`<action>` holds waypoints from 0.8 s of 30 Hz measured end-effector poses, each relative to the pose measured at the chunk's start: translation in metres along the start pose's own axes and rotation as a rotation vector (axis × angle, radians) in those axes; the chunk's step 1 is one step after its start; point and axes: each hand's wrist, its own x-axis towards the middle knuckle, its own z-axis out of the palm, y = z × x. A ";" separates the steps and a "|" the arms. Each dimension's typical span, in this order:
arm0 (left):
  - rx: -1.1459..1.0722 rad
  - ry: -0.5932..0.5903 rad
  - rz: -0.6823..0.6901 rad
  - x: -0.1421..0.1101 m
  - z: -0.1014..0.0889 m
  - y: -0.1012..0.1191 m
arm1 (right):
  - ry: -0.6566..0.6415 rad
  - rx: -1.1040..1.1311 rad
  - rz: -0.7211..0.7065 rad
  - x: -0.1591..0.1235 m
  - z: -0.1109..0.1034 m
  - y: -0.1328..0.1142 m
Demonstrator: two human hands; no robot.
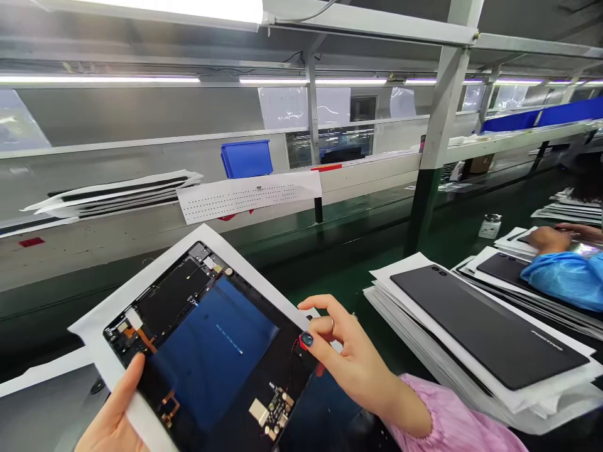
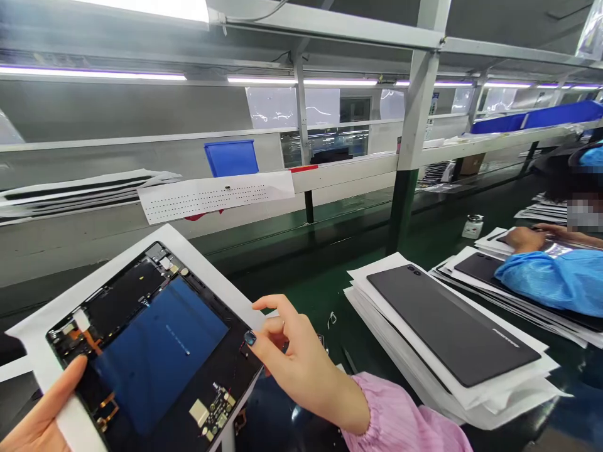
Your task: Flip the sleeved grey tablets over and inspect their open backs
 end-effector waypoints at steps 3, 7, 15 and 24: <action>0.017 -0.003 -0.001 0.012 0.022 -0.015 | -0.004 0.092 0.026 0.010 -0.008 0.004; 0.043 0.008 0.004 0.019 0.036 -0.022 | -0.267 0.263 0.219 0.018 -0.014 0.008; 0.100 0.041 0.090 0.004 0.029 -0.009 | -0.344 0.255 0.308 0.010 -0.012 0.026; 0.074 0.491 0.290 0.003 0.019 -0.031 | -0.045 -0.114 -0.123 0.040 -0.041 0.038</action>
